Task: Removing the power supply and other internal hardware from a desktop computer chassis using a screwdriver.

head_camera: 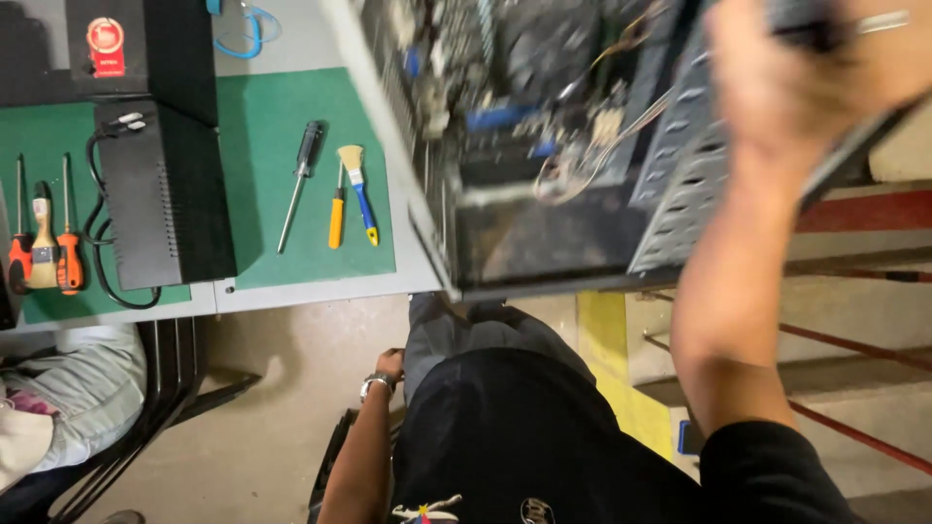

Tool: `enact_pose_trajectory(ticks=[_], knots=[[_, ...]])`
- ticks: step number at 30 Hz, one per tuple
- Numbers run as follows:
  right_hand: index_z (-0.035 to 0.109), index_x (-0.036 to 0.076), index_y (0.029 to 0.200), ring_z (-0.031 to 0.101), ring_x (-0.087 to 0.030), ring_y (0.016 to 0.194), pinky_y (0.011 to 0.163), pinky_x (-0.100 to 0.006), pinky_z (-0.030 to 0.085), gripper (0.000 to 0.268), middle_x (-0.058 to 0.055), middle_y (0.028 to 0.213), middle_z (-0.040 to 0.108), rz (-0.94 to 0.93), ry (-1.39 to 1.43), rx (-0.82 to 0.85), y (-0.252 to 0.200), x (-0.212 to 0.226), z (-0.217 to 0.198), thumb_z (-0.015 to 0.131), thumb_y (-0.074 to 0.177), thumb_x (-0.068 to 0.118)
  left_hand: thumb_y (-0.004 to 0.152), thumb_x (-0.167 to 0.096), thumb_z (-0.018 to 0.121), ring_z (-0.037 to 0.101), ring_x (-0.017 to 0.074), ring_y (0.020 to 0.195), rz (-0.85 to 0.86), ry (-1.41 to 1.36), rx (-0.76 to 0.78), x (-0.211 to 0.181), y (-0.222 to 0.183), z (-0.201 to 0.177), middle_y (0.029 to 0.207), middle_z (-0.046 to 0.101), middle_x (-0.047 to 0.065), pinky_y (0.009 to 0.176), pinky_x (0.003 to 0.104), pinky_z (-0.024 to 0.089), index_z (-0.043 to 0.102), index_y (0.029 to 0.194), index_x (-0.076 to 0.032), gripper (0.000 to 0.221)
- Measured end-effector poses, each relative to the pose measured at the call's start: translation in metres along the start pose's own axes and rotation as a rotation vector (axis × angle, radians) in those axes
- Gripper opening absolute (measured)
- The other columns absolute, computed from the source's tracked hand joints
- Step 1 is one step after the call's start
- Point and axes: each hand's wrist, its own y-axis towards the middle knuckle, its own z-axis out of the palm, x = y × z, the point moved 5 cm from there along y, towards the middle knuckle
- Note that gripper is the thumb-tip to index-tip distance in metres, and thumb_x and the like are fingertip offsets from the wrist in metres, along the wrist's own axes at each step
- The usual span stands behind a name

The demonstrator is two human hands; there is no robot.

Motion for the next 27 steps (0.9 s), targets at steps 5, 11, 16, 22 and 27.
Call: enact_pose_trajectory(ticks=[5, 11, 16, 22, 27], knots=[[0.075, 0.004, 0.082, 0.059, -0.033, 0.073, 0.076, -0.043, 0.052, 0.026, -0.011, 0.081, 0.062, 0.026, 0.068, 0.027, -0.024, 0.049, 0.024, 0.089, 0.061, -0.002, 0.094, -0.035, 0.057, 0.067, 0.0513, 0.107, -0.021, -0.046, -0.008, 0.005, -0.015, -0.003, 0.126, 0.065, 0.032, 0.087, 0.058, 0.061, 0.063, 0.139, -0.004, 0.056], [0.069, 0.000, 0.073, 0.052, -0.024, 0.073, 0.071, -0.040, 0.040, 0.016, -0.008, 0.077, 0.067, 0.090, 0.125, 0.106, -0.072, 0.084, 0.050, 0.076, 0.059, -0.002, 0.091, -0.037, 0.051, 0.068, 0.0356, 0.104, -0.195, -0.097, 0.006, 0.040, -0.019, 0.005, 0.121, 0.073, 0.021, 0.080, 0.046, 0.059, 0.072, 0.123, 0.000, 0.052], [0.068, 0.002, 0.072, 0.057, -0.022, 0.073, 0.075, -0.040, 0.043, 0.013, -0.007, 0.077, 0.069, 0.122, 0.045, 0.142, -0.109, 0.080, 0.072, 0.076, 0.063, 0.007, 0.090, -0.037, 0.049, 0.070, 0.0385, 0.093, -0.222, -0.045, -0.006, 0.048, -0.006, 0.011, 0.115, 0.074, 0.022, 0.072, 0.048, 0.060, 0.074, 0.119, -0.003, 0.051], [0.071, 0.006, 0.069, 0.062, -0.029, 0.064, 0.070, -0.040, 0.048, 0.022, -0.009, 0.069, 0.065, 0.226, 0.131, 0.193, -0.199, 0.038, 0.117, 0.088, 0.055, 0.009, 0.089, -0.056, 0.059, 0.061, 0.0434, 0.126, -0.127, 0.003, -0.075, 0.017, -0.055, 0.008, 0.134, 0.066, 0.024, 0.108, 0.055, 0.049, 0.066, 0.137, -0.006, 0.070], [0.076, 0.008, 0.073, 0.068, -0.037, 0.069, 0.072, -0.046, 0.049, 0.030, -0.013, 0.070, 0.070, 0.461, 0.007, 0.472, -0.304, 0.005, 0.170, 0.092, 0.061, 0.030, 0.089, -0.045, 0.057, 0.059, 0.0422, 0.130, -0.117, 0.023, -0.109, 0.041, -0.015, 0.013, 0.133, 0.068, 0.024, 0.112, 0.053, 0.046, 0.070, 0.131, -0.002, 0.062]])
